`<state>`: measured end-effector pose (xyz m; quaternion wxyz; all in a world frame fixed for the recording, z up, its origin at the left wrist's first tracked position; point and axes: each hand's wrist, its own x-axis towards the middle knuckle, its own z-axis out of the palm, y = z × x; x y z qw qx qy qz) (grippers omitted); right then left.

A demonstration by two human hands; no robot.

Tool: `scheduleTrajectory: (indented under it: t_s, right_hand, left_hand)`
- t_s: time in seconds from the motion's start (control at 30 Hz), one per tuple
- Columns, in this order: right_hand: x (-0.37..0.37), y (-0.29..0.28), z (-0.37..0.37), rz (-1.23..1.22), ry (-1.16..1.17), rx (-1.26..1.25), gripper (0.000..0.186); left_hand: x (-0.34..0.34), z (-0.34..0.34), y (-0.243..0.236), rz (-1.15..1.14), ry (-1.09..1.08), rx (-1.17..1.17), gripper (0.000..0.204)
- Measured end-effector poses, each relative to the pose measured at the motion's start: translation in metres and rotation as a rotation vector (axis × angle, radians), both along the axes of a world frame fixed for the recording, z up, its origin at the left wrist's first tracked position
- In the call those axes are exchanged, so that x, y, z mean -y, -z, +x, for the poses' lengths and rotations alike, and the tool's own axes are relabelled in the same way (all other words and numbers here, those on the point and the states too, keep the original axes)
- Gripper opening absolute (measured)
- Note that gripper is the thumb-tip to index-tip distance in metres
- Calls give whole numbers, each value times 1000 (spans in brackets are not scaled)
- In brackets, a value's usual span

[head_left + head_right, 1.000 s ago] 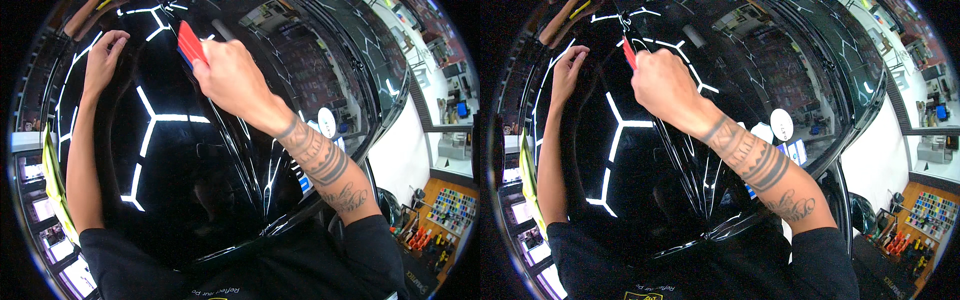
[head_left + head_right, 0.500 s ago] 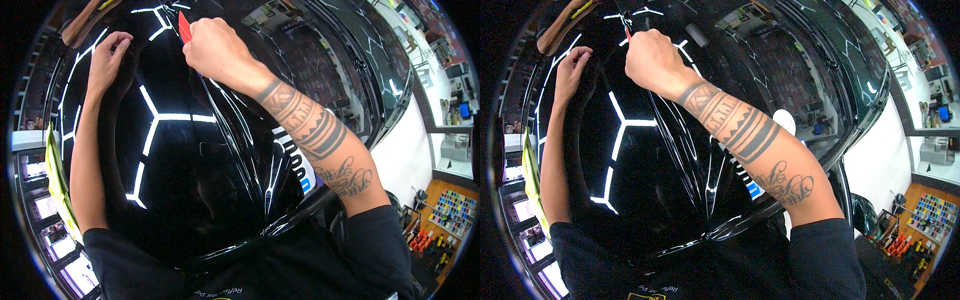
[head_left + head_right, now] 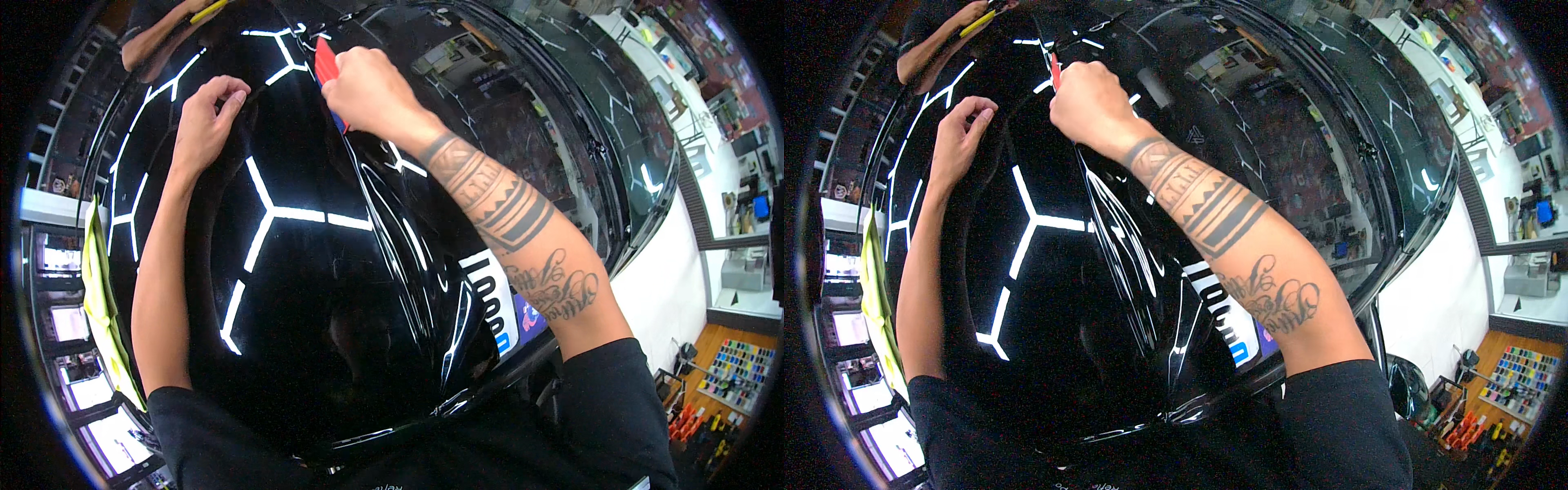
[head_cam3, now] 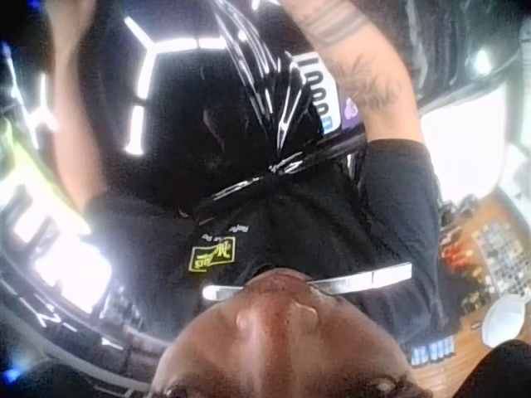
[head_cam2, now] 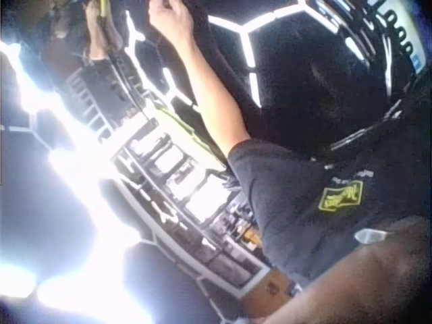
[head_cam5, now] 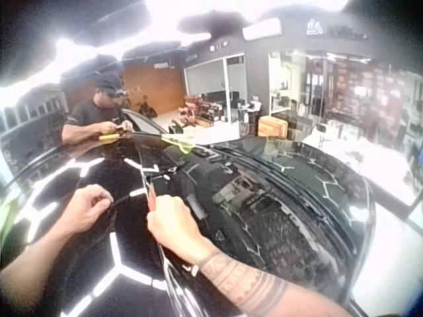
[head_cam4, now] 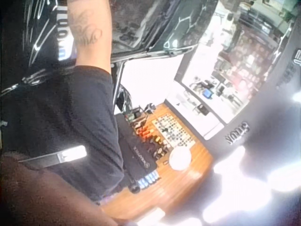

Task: The person applies a transparent protective film to the hood of a black car. They use a red squeegee to smooth the film and remove bubbles, then use a white plastic tool to trim excess film along the edges. A second person wipes the surface with a cloth in the background.

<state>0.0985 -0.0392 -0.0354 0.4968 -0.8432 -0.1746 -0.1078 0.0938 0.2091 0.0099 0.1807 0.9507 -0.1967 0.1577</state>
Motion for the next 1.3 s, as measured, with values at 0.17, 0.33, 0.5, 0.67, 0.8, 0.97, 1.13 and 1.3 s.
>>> scheduleTrajectory:
  t_s: [0.17,0.33,0.5,0.67,0.8,0.97,1.13,1.3]
  right_hand:
    - [-4,-5,15,-43,-13,-10,23]
    - [-14,4,38,-97,24,141,25]
    - [-17,-2,63,-79,-82,21,25]
    - [-24,-8,81,1,-98,-15,20]
    - [-33,-9,101,-4,-115,-51,21]
    - [-53,-1,143,-15,-110,-112,21]
    - [-49,-16,159,-92,-179,-254,23]
    - [4,2,162,851,-620,-484,31]
  left_hand:
    - [0,-1,2,-30,-13,4,16]
    - [-1,-1,3,-46,-24,1,16]
    - [-1,-2,1,-24,-48,-17,16]
    - [-2,-2,4,-29,-41,-24,16]
    - [-1,-6,3,-20,-47,-19,16]
    - [5,-6,3,-7,-32,2,14]
    - [7,-4,2,28,3,75,10]
    - [-2,-7,-4,108,11,148,11]
